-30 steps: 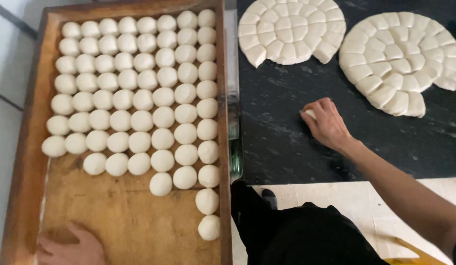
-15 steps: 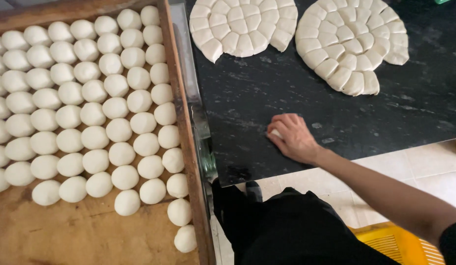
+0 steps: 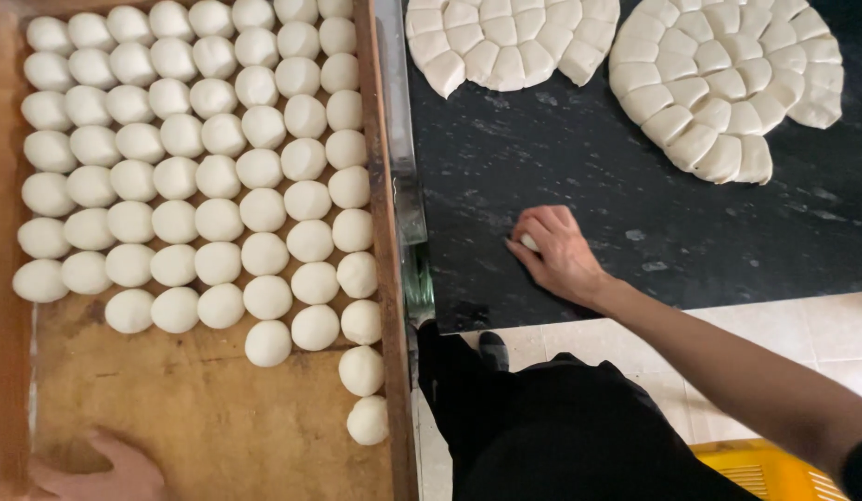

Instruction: Arranging small dough balls on a tray and forming larger dough shapes on a countertop.

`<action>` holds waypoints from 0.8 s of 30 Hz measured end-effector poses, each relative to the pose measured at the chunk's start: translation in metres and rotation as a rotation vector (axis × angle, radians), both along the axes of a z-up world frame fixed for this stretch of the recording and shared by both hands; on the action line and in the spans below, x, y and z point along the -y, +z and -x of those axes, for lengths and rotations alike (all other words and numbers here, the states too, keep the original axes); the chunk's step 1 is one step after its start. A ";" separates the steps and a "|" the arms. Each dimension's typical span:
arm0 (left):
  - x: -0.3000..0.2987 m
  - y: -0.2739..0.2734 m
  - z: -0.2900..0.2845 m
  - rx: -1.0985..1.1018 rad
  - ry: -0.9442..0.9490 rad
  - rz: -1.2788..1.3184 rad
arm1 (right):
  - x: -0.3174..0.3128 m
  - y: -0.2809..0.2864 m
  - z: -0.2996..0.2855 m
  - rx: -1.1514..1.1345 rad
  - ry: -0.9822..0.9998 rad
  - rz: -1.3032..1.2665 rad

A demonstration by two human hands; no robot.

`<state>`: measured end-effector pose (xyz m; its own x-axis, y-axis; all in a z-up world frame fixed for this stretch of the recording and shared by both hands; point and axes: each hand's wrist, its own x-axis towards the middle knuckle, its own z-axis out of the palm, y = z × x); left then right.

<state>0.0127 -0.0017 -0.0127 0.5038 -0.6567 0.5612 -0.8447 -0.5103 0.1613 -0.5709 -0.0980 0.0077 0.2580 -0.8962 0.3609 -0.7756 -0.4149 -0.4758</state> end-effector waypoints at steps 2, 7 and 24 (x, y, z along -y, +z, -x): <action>0.000 0.003 0.003 -0.002 -0.001 -0.003 | 0.013 -0.016 0.035 -0.089 -0.010 0.005; -0.003 0.013 0.008 0.009 0.090 -0.111 | 0.098 -0.043 0.050 -0.088 -0.220 0.076; 0.006 0.013 0.011 -0.117 0.038 -0.042 | 0.134 -0.047 0.046 -0.015 -0.359 0.108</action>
